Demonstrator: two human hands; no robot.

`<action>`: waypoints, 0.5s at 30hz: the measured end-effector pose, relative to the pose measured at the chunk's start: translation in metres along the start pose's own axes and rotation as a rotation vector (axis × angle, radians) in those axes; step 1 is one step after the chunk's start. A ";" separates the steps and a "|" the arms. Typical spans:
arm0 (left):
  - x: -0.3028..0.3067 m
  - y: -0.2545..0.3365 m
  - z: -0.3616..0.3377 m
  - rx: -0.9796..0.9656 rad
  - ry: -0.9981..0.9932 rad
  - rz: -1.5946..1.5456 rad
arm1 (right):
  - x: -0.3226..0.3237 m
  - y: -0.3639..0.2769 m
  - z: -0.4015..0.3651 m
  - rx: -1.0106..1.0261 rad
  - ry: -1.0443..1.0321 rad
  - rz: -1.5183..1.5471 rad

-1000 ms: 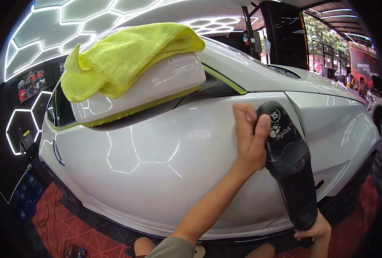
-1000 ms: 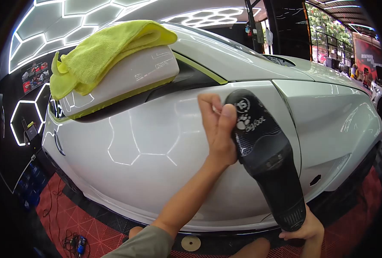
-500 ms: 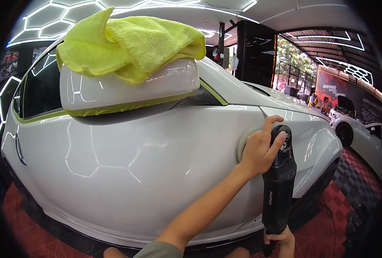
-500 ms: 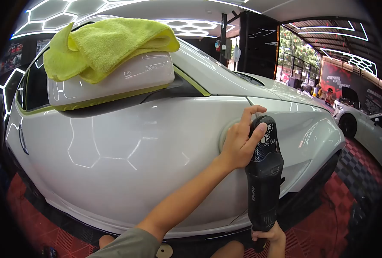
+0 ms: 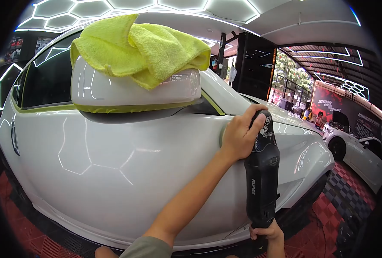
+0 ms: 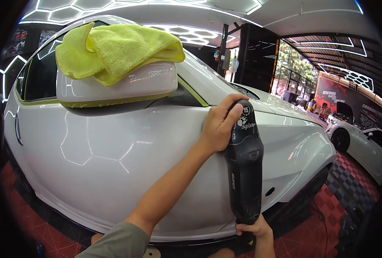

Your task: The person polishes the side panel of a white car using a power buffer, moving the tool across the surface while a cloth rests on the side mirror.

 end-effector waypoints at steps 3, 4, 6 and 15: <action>0.027 0.002 0.003 -0.031 0.035 -0.077 | -0.027 -0.010 0.010 -0.008 0.009 -0.047; 0.037 0.006 0.003 -0.043 0.069 -0.105 | -0.034 -0.014 0.013 -0.005 0.017 -0.047; 0.050 0.012 -0.002 -0.028 0.101 -0.164 | -0.048 -0.013 0.017 -0.041 -0.007 -0.092; 0.007 -0.004 0.000 0.029 -0.053 -0.046 | -0.016 0.009 0.008 -0.006 -0.030 -0.037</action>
Point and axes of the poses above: each hand's wrist, its own z-axis towards the middle knuckle, its own x-axis out of the back of the hand, y = z × x, the point moved 9 cm from there along z, towards the middle knuckle, and after that the axes turned 14 degrees about -x, right-handed, at the moved point
